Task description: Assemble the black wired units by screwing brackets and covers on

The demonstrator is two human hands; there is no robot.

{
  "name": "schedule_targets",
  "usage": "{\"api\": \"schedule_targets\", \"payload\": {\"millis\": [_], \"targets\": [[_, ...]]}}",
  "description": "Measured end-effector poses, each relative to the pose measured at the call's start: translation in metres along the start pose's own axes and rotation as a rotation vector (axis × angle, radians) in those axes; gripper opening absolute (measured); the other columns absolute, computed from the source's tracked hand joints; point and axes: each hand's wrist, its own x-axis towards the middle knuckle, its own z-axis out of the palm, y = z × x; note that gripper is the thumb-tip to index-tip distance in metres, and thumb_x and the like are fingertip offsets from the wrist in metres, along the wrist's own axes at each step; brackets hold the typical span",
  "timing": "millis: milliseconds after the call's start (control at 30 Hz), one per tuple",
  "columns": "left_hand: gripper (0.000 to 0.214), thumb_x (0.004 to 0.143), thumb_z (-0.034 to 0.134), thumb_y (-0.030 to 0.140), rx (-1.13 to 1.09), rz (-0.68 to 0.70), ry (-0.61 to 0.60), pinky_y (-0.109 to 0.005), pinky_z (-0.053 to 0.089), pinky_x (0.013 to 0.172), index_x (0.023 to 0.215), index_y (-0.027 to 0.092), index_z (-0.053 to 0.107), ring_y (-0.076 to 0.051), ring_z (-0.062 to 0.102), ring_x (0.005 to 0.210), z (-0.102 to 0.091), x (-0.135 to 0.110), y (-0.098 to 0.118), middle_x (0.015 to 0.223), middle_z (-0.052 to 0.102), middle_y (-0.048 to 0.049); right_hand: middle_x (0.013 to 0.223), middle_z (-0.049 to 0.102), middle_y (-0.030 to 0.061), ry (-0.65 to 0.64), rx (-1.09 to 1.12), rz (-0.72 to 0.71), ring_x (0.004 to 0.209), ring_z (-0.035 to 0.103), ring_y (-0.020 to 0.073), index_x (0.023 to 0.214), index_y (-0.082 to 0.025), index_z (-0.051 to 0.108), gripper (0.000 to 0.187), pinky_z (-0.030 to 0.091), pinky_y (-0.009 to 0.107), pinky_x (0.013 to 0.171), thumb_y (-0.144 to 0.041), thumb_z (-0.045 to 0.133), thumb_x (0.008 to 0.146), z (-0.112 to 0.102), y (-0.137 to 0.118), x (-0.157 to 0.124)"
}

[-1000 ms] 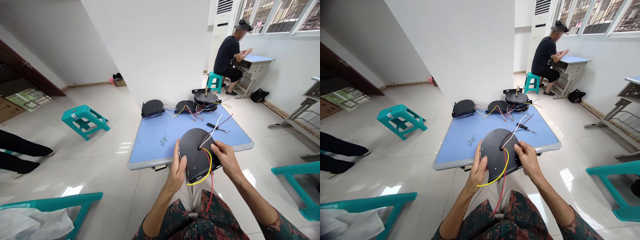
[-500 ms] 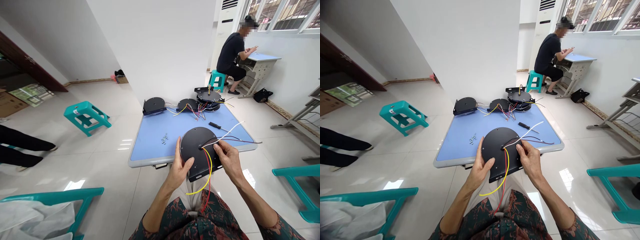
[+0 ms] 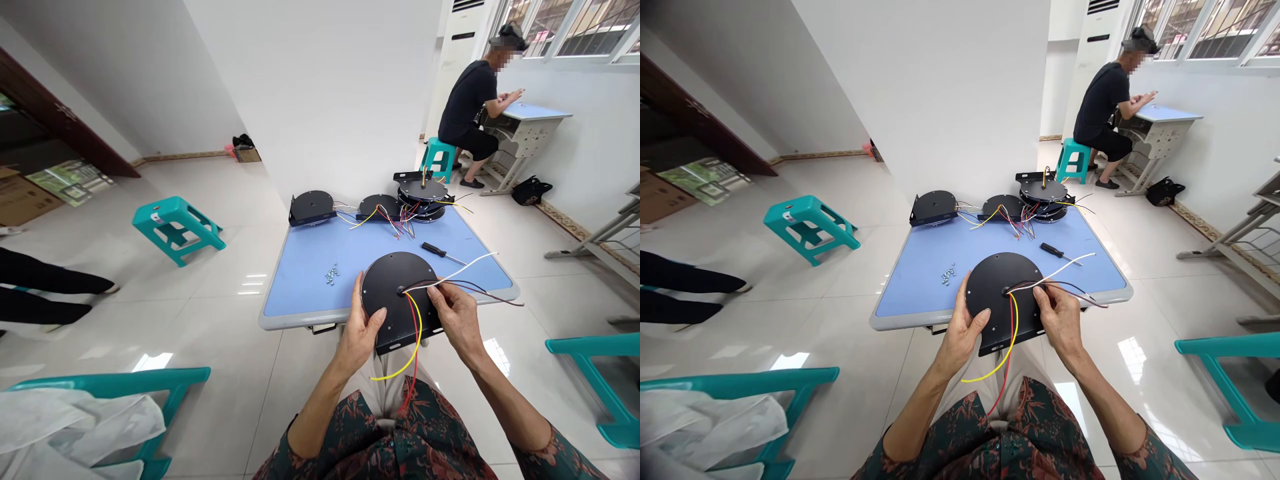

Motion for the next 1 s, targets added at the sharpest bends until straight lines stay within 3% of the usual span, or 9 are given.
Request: {"api": "schedule_targets", "payload": {"millis": [167, 333, 500, 867, 1000], "targets": [[0.079, 0.095, 0.062, 0.041, -0.056, 0.016, 0.017, -0.039, 0.017, 0.128, 0.16, 0.027, 0.019, -0.025, 0.02, 0.155, 0.002, 0.003, 0.001, 0.169, 0.021, -0.0065, 0.095, 0.075, 0.0093, 0.016, 0.058, -0.031, 0.087, 0.064, 0.0272, 0.074, -0.02, 0.071, 0.035, 0.048, 0.034, 0.072, -0.053, 0.061, 0.084, 0.002, 0.001, 0.003], [0.079, 0.094, 0.064, 0.044, -0.057, 0.007, 0.02, -0.039, 0.017, 0.128, 0.159, 0.027, 0.022, -0.025, 0.02, 0.155, 0.002, 0.005, 0.003, 0.166, 0.029, -0.0068, 0.099, 0.077, 0.0092, -0.015, 0.11, -0.004, 0.09, 0.067, 0.0288, 0.089, -0.021, 0.077, 0.035, 0.05, 0.038, 0.081, -0.053, 0.062, 0.084, 0.003, 0.002, 0.003], [0.08, 0.093, 0.064, 0.043, -0.062, 0.001, 0.034, -0.039, 0.018, 0.128, 0.159, 0.025, 0.022, -0.026, 0.022, 0.155, 0.002, 0.006, 0.002, 0.166, 0.027, -0.0075, 0.104, 0.077, 0.0106, -0.049, 0.127, 0.012, 0.094, 0.068, 0.0302, 0.098, -0.02, 0.077, 0.039, 0.049, 0.04, 0.086, -0.053, 0.062, 0.084, 0.004, 0.002, 0.005], [0.079, 0.09, 0.068, 0.047, -0.109, -0.001, 0.117, -0.039, 0.025, 0.126, 0.155, 0.024, 0.03, -0.027, 0.032, 0.151, 0.001, 0.01, -0.004, 0.161, 0.038, -0.0098, 0.104, 0.077, 0.0089, -0.128, 0.141, 0.037, 0.096, 0.067, 0.0287, 0.101, -0.019, 0.076, 0.041, 0.05, 0.039, 0.087, -0.054, 0.063, 0.083, 0.011, 0.001, 0.015], [0.076, 0.086, 0.073, 0.043, -0.212, 0.049, 0.191, -0.041, 0.035, 0.121, 0.15, 0.022, 0.038, -0.027, 0.045, 0.142, -0.018, 0.021, 0.001, 0.152, 0.05, -0.0116, 0.1, 0.076, 0.0089, -0.235, 0.196, 0.07, 0.082, 0.068, 0.0232, 0.105, -0.018, 0.076, 0.049, 0.054, 0.033, 0.071, -0.06, 0.063, 0.082, 0.017, -0.012, 0.036]]}}
